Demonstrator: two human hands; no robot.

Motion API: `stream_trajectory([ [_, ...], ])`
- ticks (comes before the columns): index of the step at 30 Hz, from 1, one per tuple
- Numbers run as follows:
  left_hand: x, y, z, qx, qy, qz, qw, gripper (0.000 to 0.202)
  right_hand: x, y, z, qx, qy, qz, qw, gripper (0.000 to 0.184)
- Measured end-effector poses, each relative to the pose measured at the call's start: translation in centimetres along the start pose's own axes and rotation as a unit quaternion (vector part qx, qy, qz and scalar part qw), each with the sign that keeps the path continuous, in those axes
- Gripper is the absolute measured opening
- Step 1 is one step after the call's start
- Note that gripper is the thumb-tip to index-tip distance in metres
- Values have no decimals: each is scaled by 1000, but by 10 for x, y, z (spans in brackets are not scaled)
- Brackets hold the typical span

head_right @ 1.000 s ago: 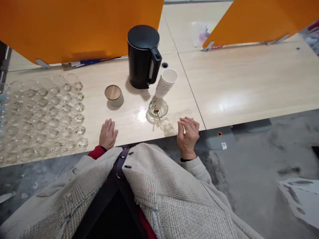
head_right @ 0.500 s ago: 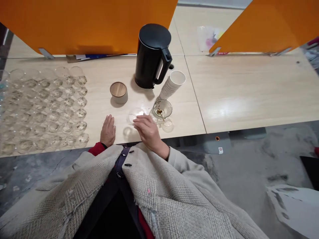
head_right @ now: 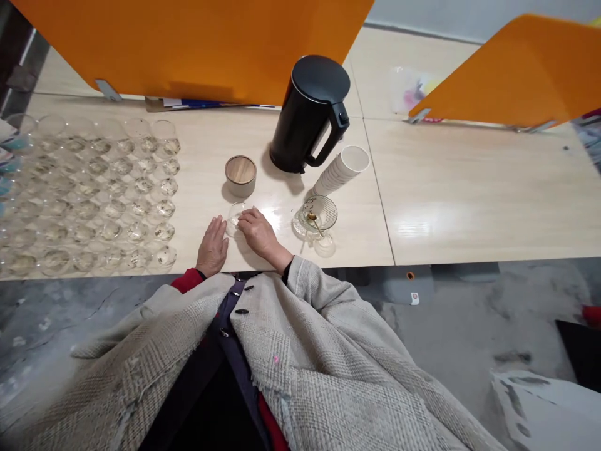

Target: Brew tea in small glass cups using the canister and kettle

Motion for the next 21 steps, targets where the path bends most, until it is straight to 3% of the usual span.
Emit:
stream_trajectory([
  [4,0,1,1,0,-2,8,1000,55,-4,-18,7,-7,-21,-14,1000,28],
  [7,0,2,0,2,-3,9,1000,56,-3,-39,8,-11,-15,-87,996,39],
  [10,0,3,0,5,-5,4,1000,56,10,-52,-6,-10,43,-156,987,53],
  [13,-1,4,-1,4,-7,2,1000,56,40,-46,-29,-10,98,-186,978,78],
  [16,-1,3,-1,5,-6,9,1000,56,75,-29,-48,0,136,-171,976,98],
  [21,-2,3,-3,13,-5,7,1000,55,112,-7,-63,18,167,-121,978,108],
])
Point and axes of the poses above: each hand's wrist, its own x-axis towards the middle knuckle, its own y-axis out of the palm, z = x × y, the point moved 3 cm from there along x, towards the middle knuckle, and after that the axes turned 3 degrees about -z, right-handed, at the moved point
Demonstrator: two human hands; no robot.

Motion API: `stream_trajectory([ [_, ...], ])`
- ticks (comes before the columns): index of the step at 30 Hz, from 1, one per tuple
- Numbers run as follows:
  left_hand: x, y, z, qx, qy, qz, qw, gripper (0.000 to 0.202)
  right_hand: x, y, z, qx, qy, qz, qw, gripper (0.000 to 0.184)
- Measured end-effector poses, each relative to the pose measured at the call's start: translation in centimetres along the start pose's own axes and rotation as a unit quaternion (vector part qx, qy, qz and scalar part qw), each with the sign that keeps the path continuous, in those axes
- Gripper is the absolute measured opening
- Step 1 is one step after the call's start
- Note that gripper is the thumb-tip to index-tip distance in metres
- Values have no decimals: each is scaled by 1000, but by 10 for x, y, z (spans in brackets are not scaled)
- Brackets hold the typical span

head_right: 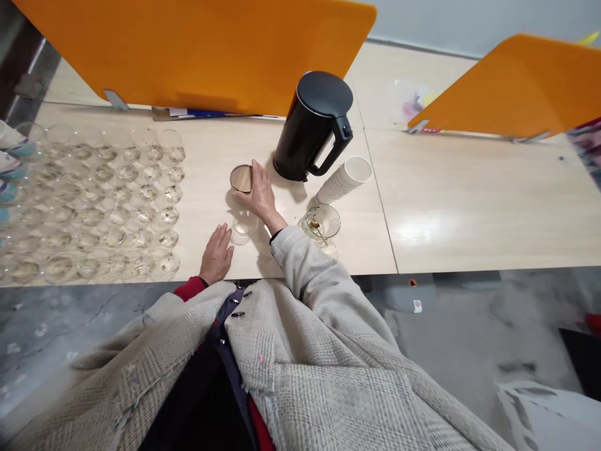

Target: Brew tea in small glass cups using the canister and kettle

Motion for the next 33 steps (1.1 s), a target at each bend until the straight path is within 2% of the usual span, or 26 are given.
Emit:
stream_trajectory([
  [5,0,0,0,-8,-4,3,1000,56,3,-3,-2,-1,11,-21,1000,98],
  [7,0,0,1,-10,-7,3,1000,56,-1,-15,-3,-20,15,-41,999,95],
  [10,1,0,1,-12,-9,4,1000,56,-17,-48,3,-46,-23,-93,994,93],
  [12,1,-1,2,-19,-11,1,1000,56,-39,-77,13,-53,-65,-121,989,94],
  [15,3,-3,3,-35,-21,-12,999,55,-85,-121,34,-53,-100,-143,983,93],
  [18,4,-6,3,-49,-33,-31,998,55,-136,-144,53,-46,-96,-116,987,91],
  [21,5,-9,4,-59,-40,-49,996,56,-176,-134,63,-5,-105,-72,992,89],
  [24,4,-12,5,-60,-40,-70,995,56,-197,-102,59,34,-107,-13,994,88],
  [28,2,-15,6,-57,-35,-90,994,56,-205,-65,50,41,-98,44,993,90],
  [33,-3,-20,6,-97,-49,-92,990,53,-204,-49,45,32,-79,70,994,92],
])
Point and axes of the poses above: each hand's wrist, its own x-axis towards the middle knuckle, its own y-axis out of the palm, z = x × y, the point moved 3 cm from there along x, towards the middle knuckle, and after that the axes turned 3 degrees about -z, right-handed, at the moved point
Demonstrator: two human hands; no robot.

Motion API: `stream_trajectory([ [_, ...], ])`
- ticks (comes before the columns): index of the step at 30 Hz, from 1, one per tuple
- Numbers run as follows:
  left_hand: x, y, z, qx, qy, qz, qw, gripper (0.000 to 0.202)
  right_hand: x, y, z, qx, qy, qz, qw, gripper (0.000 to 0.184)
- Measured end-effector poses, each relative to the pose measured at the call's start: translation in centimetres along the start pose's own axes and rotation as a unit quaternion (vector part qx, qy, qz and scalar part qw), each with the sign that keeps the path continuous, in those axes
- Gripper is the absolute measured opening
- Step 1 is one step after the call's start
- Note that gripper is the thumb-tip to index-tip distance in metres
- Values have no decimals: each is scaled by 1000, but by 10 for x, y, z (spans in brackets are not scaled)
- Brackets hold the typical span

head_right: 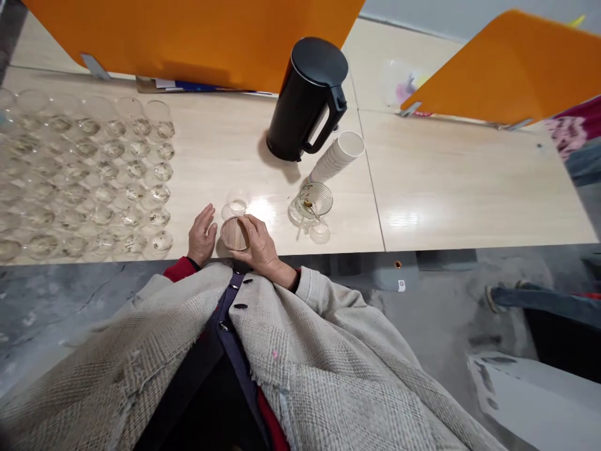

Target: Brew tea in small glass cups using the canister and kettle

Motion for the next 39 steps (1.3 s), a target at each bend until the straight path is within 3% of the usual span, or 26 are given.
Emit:
stream_trajectory([
  [4,-10,-13,-5,-34,-6,33,999,52,1,1,2,3,1,5,1000,99],
  [8,-23,-27,-16,-95,16,98,991,67,1,-1,7,-12,-11,2,1000,105],
  [13,-25,-21,-27,-104,44,158,981,95,5,3,8,-68,-27,4,997,103],
  [20,-16,4,-28,-115,30,135,984,87,11,17,1,-130,-27,12,991,105],
  [27,-14,6,-22,-93,6,126,988,90,14,15,2,-88,-18,0,996,95],
  [39,-13,2,-30,-87,-8,106,991,99,-1,-22,2,-30,-50,-113,992,88],
])
Point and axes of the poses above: each hand's wrist, its own x-axis towards the middle knuckle, its own y-axis out of the palm, z = x × y, the point moved 3 cm from there along x, towards the middle knuckle, and after that the axes turned 3 degrees about -z, right-handed, at the moved point
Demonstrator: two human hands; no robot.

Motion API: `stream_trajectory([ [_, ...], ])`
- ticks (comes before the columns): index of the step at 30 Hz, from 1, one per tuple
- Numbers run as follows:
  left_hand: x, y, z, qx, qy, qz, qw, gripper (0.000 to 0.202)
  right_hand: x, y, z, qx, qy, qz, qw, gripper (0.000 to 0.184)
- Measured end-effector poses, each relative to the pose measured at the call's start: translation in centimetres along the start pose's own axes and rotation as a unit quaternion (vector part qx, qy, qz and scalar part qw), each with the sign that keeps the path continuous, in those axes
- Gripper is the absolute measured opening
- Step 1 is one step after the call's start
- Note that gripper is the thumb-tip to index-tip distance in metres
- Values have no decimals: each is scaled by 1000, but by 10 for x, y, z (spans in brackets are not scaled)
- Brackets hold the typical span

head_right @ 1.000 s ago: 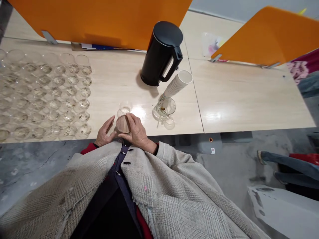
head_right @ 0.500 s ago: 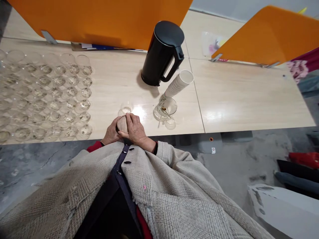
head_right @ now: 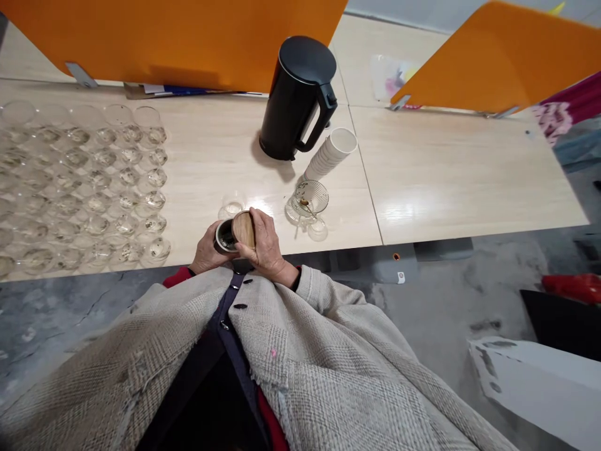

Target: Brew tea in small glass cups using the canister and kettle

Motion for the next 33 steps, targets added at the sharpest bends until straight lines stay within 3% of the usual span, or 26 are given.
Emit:
stream_trajectory([
  [5,-2,2,3,-3,17,-17,1000,100,-16,-6,-31,-68,84,-4,994,81],
  [9,-1,1,-1,-8,38,-27,999,97,-21,3,-56,-108,132,-6,985,82],
  [15,-2,0,-1,-2,36,-31,999,98,-22,30,-82,-130,168,71,975,78],
  [19,-3,0,0,5,20,-21,1000,99,-24,31,-83,-122,161,78,976,79],
  [23,-2,-3,0,5,15,-7,1000,97,-28,6,-62,-106,133,46,984,76],
  [27,-1,-4,2,3,-2,0,1000,97,-38,-36,-33,-86,135,17,987,45],
  [30,1,-5,3,9,-5,6,1000,98,-45,-70,-30,-118,195,-67,971,33],
  [33,3,-6,2,10,-1,4,1000,98,-44,-94,-43,-154,235,-157,947,42],
])
Point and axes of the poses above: each hand's wrist, its own x-axis towards the middle knuckle, its own y-axis out of the palm, z = x × y, the point moved 3 cm from there along x, towards the middle knuckle, and after that the axes turned 3 degrees about -z, right-handed, at the moved point
